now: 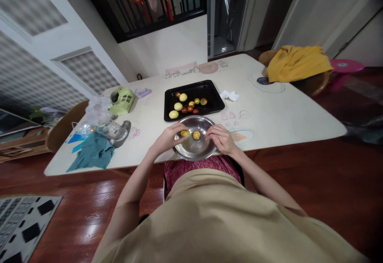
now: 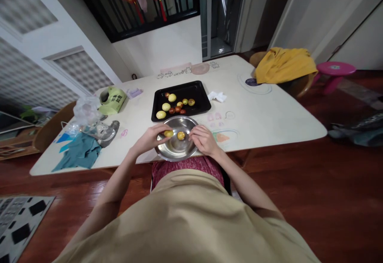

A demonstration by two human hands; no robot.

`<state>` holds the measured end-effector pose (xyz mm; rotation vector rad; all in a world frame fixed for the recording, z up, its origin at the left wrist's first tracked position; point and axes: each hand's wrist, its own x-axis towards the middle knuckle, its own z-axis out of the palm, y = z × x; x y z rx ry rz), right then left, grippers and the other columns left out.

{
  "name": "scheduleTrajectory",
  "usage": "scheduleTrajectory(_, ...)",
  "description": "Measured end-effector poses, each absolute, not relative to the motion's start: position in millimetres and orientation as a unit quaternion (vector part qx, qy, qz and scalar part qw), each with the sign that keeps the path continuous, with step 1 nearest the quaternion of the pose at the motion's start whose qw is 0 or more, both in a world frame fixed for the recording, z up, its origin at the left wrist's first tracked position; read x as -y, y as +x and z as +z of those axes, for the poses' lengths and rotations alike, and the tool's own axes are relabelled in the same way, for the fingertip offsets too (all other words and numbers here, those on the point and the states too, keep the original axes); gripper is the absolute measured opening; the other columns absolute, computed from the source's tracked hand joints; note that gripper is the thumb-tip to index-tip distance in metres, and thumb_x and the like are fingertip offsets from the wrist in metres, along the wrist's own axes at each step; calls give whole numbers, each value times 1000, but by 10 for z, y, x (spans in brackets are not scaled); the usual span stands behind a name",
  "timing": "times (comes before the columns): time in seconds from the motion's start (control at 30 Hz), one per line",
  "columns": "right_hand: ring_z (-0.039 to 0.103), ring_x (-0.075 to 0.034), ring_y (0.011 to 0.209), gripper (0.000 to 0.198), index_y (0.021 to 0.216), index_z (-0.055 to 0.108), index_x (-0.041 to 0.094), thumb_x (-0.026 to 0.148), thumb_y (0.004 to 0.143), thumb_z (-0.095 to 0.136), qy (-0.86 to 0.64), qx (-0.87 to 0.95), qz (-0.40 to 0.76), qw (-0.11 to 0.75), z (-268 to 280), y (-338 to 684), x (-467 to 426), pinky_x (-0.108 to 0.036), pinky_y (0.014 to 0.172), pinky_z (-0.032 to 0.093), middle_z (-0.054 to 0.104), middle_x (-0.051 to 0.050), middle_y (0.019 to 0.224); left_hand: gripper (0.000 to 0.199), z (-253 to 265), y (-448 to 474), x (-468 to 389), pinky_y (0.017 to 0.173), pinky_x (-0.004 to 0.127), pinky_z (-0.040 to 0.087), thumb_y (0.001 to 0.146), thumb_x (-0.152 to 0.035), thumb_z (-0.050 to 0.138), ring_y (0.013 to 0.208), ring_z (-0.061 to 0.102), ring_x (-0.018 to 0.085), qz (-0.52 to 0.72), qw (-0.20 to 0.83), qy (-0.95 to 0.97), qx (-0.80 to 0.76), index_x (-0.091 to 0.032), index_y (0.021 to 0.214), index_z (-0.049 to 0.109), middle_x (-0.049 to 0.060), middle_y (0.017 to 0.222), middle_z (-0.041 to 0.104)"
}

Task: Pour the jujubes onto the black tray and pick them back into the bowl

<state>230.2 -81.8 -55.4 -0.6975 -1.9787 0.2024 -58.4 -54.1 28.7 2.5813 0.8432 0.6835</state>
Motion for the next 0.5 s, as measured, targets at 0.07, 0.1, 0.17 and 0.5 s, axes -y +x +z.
scheduleTrajectory(0.07,70,-26,97,46,91,76,23,31,112,37,-274,816,77,503,-556,2308,811,-49,97,55,78,-9,96,23,266,-555,601,98,37,61,101,-28,67,108,73,25,190,167,918,-305,-21,123,72,9,119,75)
scheduleTrajectory(0.1,70,-26,97,44,91,76,22,30,112,38,-265,816,72,509,-557,2310,808,-49,96,55,78,-9,96,22,263,-540,609,97,37,60,101,-26,67,107,74,25,164,160,921,-316,-20,121,72,9,119,75)
scheduleTrajectory(0.17,70,-25,95,44,91,76,22,29,112,38,-255,814,63,518,-556,2309,804,-49,94,55,78,-9,95,22,274,-500,606,95,36,60,99,-22,67,105,74,25,112,138,922,-344,-20,120,71,9,119,76)
scheduleTrajectory(0.5,70,-24,92,46,88,73,22,28,113,36,-252,810,40,527,-532,2287,811,-47,92,56,78,-8,91,25,282,-314,582,90,38,61,96,-23,72,107,76,30,-2,49,912,-407,-20,121,70,10,124,77)
